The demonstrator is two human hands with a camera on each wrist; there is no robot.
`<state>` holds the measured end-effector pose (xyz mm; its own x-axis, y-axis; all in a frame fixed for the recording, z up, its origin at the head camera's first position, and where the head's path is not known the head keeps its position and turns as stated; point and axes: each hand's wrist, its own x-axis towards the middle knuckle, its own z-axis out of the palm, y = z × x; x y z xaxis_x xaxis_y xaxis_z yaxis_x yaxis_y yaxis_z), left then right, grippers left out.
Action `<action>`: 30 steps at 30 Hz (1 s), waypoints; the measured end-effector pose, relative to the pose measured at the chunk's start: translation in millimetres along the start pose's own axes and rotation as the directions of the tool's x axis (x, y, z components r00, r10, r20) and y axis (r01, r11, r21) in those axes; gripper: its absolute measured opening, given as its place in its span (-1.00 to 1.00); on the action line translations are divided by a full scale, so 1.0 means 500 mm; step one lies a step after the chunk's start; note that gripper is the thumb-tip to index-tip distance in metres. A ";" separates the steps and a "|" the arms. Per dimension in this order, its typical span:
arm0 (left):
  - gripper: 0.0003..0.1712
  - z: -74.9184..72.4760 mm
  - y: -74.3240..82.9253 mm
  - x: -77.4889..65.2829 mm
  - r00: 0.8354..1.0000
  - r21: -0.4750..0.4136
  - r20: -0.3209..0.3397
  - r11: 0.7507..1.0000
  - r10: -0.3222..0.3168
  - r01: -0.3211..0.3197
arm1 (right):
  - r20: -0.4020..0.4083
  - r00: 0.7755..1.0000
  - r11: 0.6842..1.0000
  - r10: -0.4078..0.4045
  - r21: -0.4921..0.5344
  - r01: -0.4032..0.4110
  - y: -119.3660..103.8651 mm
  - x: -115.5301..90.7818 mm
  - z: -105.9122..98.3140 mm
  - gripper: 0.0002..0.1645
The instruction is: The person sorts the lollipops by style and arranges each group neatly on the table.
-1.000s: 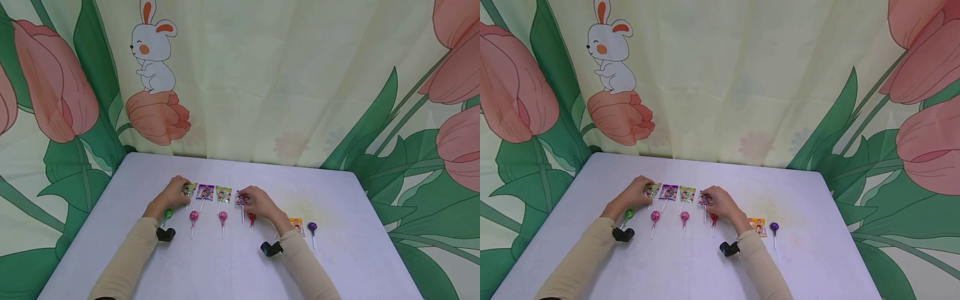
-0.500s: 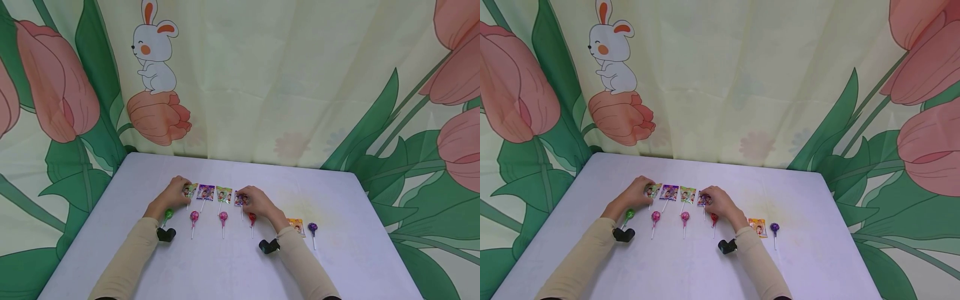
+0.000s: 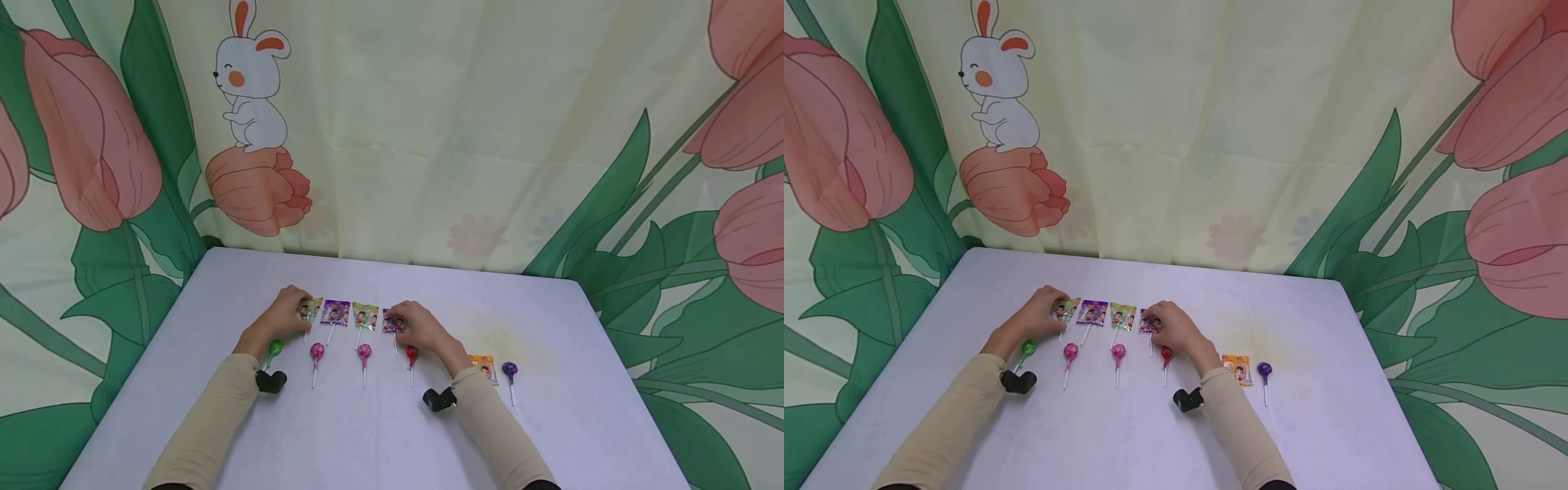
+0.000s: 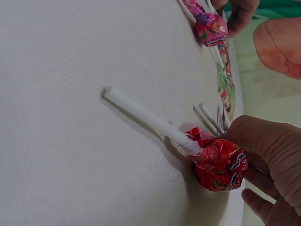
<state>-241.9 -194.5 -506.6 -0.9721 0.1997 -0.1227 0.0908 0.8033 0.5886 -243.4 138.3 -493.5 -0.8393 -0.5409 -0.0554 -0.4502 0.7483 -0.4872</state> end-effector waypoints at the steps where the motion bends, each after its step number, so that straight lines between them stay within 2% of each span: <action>1: -0.22 0.000 0.000 0.000 1.000 0.001 0.001 1.000 -0.002 0.002 | 0.000 1.000 1.000 0.000 0.000 0.000 -0.001 0.000 0.000 -0.42; 9: -0.22 -0.001 -0.002 0.000 1.000 0.004 -0.003 1.000 -0.001 0.001 | -0.006 1.000 1.000 -0.003 0.002 0.003 -0.003 -0.004 0.001 -0.41; 17: -0.22 -0.002 0.002 -0.002 1.000 0.002 -0.006 1.000 0.014 -0.014 | -0.030 0.999 0.999 0.033 0.028 -0.033 -0.007 -0.014 -0.001 -0.42; 25: -0.22 0.001 0.000 0.001 1.000 0.006 -0.003 1.000 0.021 -0.021 | -0.079 0.997 0.999 -0.004 0.047 0.008 -0.004 -0.045 0.001 -0.43; 30: -0.22 0.001 0.001 0.000 1.000 0.007 0.000 1.000 0.014 -0.014 | -0.078 0.997 0.995 0.016 0.099 -0.008 -0.006 -0.068 0.008 -0.44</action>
<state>-242.0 -193.8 -506.9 -0.9708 0.2106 -0.1147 0.1055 0.8046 0.5844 -212.3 152.9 -493.7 -0.8674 -0.4975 0.0052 -0.4111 0.7108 -0.5707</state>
